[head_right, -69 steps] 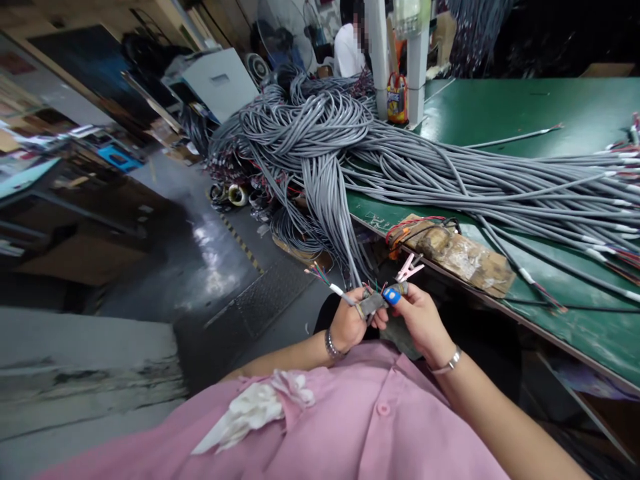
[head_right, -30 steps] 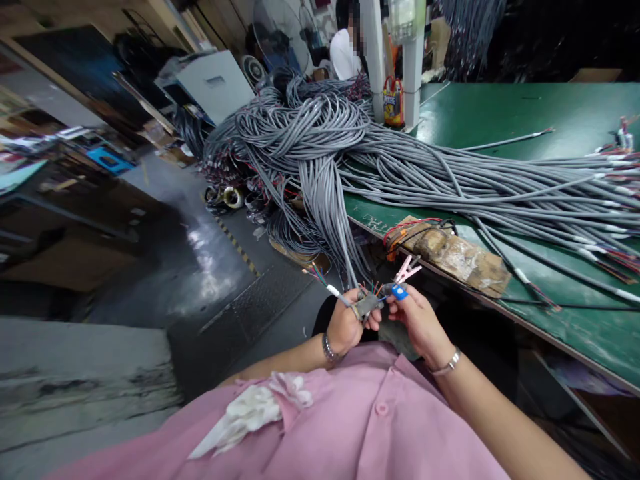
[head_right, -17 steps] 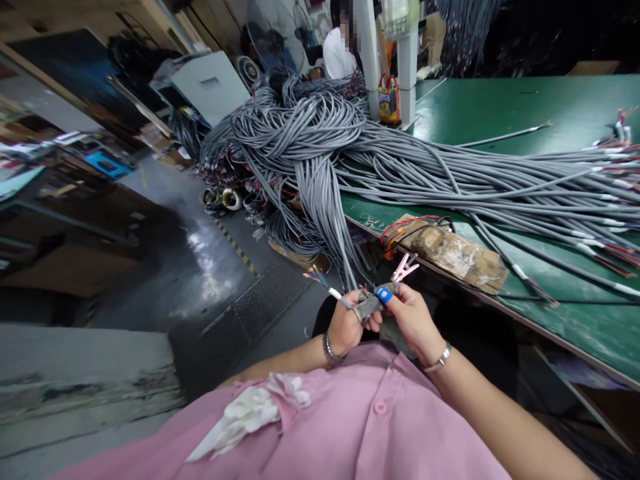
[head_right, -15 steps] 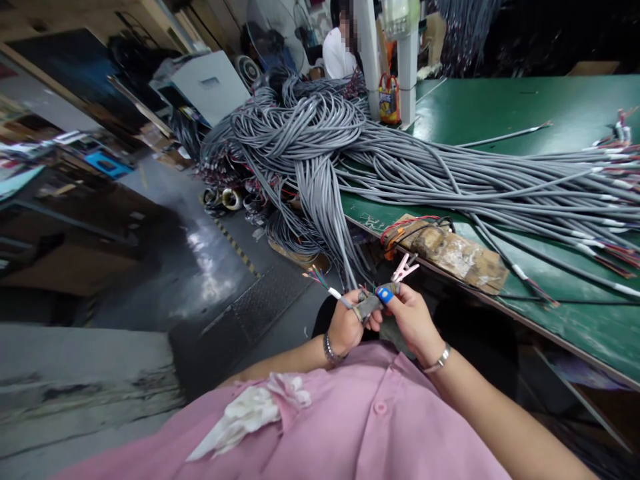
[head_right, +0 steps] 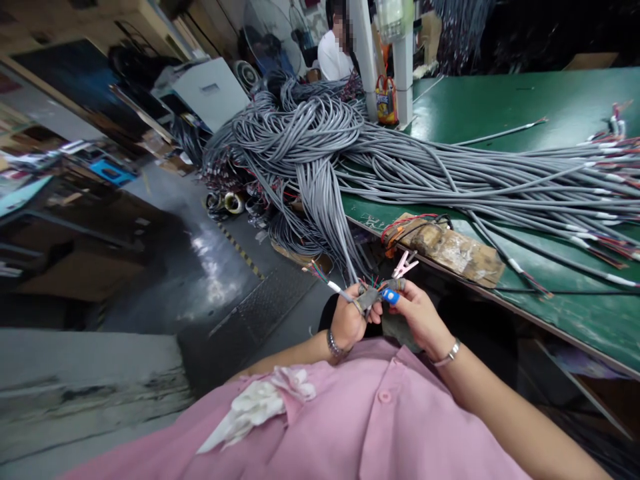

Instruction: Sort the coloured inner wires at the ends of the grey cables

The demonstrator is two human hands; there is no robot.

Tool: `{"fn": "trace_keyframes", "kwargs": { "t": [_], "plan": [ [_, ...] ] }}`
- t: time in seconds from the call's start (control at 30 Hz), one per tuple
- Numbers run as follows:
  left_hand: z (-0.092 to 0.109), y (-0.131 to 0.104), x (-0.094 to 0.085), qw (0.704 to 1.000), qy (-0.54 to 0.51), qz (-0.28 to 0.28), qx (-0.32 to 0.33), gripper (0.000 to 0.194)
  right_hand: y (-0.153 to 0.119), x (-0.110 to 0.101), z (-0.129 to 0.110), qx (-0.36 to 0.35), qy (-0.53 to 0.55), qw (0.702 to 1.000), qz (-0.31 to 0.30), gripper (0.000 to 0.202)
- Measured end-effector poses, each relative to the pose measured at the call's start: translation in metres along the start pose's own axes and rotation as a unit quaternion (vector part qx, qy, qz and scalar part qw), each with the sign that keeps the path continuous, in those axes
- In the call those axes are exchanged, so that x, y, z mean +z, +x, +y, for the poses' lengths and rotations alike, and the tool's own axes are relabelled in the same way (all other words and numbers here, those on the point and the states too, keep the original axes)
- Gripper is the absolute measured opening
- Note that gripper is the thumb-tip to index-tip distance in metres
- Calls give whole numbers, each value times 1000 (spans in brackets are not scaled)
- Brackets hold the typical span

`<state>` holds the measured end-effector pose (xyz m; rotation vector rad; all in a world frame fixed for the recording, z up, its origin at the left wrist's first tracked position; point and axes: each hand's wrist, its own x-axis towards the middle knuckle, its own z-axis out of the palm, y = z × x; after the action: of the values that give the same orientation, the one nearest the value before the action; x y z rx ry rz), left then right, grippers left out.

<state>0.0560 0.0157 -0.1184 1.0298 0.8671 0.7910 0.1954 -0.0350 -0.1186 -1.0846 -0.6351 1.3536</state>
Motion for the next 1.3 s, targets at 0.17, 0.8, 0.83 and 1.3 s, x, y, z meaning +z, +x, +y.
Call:
{"fn": "trace_keyframes", "kwargs": {
  "t": [0.17, 0.8, 0.83, 1.3],
  "plan": [
    [0, -1, 3, 1000, 22, -16, 7, 31, 2, 0, -5, -25, -20, 999, 25, 18],
    [2, -2, 7, 999, 46, -6, 28, 31, -2, 7, -9, -37, -37, 997, 59, 22],
    [2, -3, 8, 999, 44, -3, 29, 31, -2, 7, -9, -42, -38, 996, 62, 22],
    [10, -2, 6, 1000, -1, 28, 12, 32, -9, 6, -1, -20, 95, 995, 35, 23]
  ]
}}
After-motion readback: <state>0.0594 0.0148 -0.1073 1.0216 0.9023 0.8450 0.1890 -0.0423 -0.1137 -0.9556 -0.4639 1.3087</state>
